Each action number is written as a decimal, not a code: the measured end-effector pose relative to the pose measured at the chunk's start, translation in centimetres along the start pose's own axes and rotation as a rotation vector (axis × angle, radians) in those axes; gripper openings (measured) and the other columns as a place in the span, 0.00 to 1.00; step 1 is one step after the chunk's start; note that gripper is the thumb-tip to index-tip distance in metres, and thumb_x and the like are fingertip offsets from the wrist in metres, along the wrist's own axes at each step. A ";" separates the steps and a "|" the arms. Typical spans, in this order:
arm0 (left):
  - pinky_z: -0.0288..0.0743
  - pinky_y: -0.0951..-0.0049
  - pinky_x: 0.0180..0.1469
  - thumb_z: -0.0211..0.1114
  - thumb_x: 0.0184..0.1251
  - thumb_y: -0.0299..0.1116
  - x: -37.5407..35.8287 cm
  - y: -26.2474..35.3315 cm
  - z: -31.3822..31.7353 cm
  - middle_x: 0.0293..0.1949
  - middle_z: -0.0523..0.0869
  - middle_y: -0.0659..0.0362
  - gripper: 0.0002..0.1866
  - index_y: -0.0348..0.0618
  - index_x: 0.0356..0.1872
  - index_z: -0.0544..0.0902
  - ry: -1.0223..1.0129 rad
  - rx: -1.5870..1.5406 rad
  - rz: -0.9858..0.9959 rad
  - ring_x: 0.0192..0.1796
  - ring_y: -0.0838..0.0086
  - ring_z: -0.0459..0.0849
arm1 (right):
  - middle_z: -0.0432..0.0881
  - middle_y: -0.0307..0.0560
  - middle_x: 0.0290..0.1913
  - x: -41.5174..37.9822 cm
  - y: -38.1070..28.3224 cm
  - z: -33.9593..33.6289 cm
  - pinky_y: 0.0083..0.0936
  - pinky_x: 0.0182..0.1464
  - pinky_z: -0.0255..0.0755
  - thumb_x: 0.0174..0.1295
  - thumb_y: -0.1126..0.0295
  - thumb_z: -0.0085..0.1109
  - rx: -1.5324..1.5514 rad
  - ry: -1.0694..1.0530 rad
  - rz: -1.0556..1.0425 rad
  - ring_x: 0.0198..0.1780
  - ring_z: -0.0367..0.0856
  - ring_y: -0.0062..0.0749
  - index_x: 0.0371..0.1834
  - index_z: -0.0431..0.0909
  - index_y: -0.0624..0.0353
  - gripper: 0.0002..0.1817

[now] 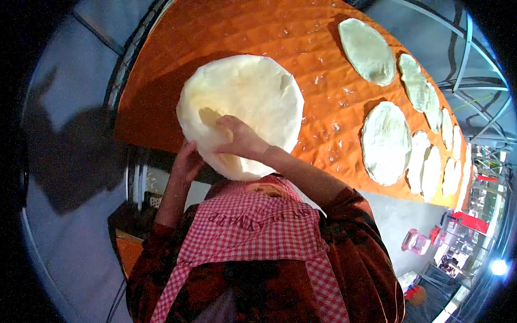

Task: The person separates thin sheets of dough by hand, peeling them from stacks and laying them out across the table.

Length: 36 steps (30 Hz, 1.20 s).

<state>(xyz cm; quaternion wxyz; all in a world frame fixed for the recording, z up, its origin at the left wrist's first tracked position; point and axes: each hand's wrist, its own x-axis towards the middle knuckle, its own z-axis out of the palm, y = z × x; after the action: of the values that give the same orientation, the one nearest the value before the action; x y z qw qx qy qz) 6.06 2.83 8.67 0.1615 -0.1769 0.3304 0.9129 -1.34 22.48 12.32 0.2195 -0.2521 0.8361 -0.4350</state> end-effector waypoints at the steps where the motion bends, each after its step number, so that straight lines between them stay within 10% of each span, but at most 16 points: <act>1: 0.69 0.57 0.61 0.60 0.62 0.35 -0.1 0.1 0.1 0.61 0.71 0.54 0.32 0.45 0.67 0.59 -0.011 0.014 0.004 0.61 0.62 0.72 | 0.70 0.55 0.61 -0.2 -0.1 -0.2 0.34 0.57 0.71 0.46 0.56 0.71 0.059 -0.008 0.030 0.61 0.71 0.44 0.60 0.68 0.62 0.39; 10: 0.71 0.56 0.59 0.60 0.56 0.34 -0.4 1.6 1.4 0.61 0.69 0.52 0.38 0.46 0.69 0.55 -0.217 -0.013 -0.036 0.62 0.60 0.71 | 0.81 0.59 0.36 -0.8 -2.2 0.5 0.37 0.42 0.75 0.59 0.68 0.55 -0.198 0.341 -0.029 0.39 0.80 0.55 0.44 0.76 0.62 0.13; 14: 0.73 0.56 0.56 0.59 0.58 0.35 -0.3 1.5 1.8 0.60 0.70 0.54 0.35 0.46 0.68 0.56 -0.174 0.068 -0.052 0.60 0.61 0.72 | 0.82 0.55 0.39 -0.7 -2.1 -1.2 0.27 0.46 0.73 0.61 0.73 0.52 0.074 0.277 0.117 0.41 0.80 0.34 0.51 0.74 0.65 0.16; 26: 0.76 0.60 0.51 0.56 0.56 0.29 0.6 1.3 1.3 0.54 0.74 0.54 0.29 0.41 0.62 0.63 -0.070 0.091 0.046 0.54 0.63 0.77 | 0.75 0.60 0.55 -0.8 -2.6 1.3 0.35 0.56 0.71 0.48 0.49 0.66 -0.165 0.179 0.068 0.53 0.76 0.51 0.57 0.71 0.63 0.37; 36: 0.71 0.62 0.57 0.58 0.53 0.18 0.7 0.4 0.9 0.53 0.77 0.51 0.28 0.35 0.60 0.67 0.130 0.286 0.112 0.54 0.62 0.77 | 0.77 0.63 0.51 0.8 -3.7 4.4 0.37 0.52 0.73 0.51 0.54 0.59 -0.397 0.095 0.230 0.49 0.79 0.53 0.61 0.67 0.64 0.36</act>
<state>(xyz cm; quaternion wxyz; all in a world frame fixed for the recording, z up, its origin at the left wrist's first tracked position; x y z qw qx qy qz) 5.08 3.30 9.21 0.1123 -0.1924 0.4759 0.8508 1.53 17.44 12.98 0.1740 -0.1724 0.9380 -0.2453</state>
